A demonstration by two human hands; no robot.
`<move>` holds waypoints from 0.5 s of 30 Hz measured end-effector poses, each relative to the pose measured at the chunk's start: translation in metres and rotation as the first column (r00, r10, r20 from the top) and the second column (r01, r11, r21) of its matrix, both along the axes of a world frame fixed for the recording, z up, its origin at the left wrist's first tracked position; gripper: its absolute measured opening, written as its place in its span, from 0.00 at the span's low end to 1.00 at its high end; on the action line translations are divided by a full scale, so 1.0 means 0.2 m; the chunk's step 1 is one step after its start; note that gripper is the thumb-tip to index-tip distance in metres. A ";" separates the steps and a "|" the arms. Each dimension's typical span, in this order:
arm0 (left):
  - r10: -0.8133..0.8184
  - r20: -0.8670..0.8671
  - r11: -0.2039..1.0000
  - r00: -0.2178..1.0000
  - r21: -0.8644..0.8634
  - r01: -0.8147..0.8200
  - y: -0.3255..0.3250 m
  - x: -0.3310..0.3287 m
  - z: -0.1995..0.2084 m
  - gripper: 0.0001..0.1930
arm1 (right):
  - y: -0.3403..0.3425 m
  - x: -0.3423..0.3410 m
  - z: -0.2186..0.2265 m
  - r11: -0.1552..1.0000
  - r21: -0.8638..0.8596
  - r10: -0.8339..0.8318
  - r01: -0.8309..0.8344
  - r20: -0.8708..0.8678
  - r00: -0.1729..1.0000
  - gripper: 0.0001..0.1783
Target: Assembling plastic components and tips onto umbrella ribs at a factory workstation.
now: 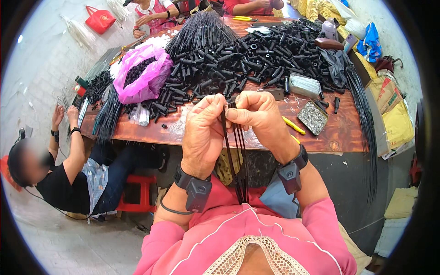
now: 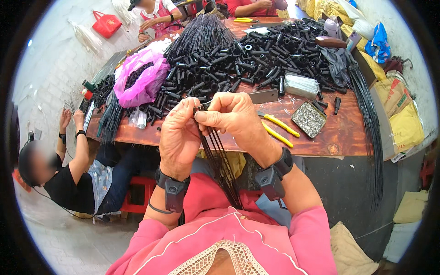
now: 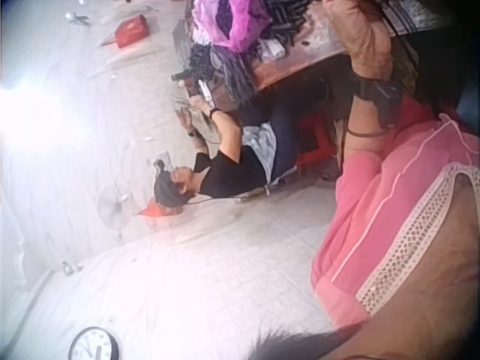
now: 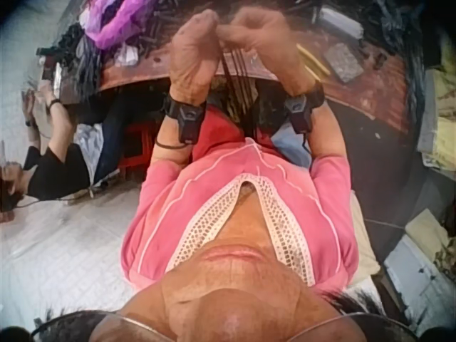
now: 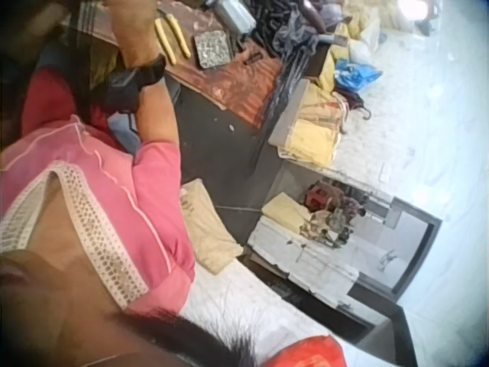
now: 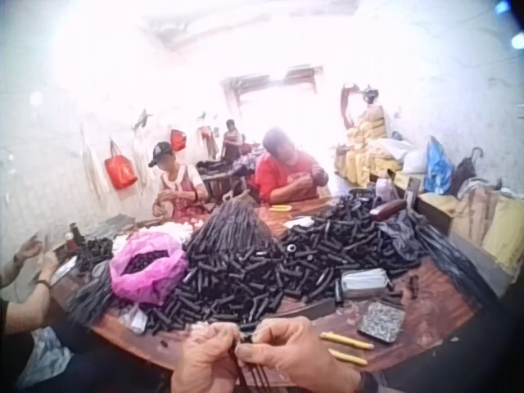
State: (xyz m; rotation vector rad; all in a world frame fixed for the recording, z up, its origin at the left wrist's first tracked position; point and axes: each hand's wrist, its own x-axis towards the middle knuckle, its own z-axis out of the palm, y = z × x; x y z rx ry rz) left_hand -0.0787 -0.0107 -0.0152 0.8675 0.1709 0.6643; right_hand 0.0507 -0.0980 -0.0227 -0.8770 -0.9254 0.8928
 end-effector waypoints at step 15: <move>-0.036 0.019 0.999 0.999 -0.017 0.036 0.07 -0.03 -0.01 0.10 | 0.05 -0.01 -0.03 0.995 0.082 0.073 -0.065 -0.104 0.992 0.12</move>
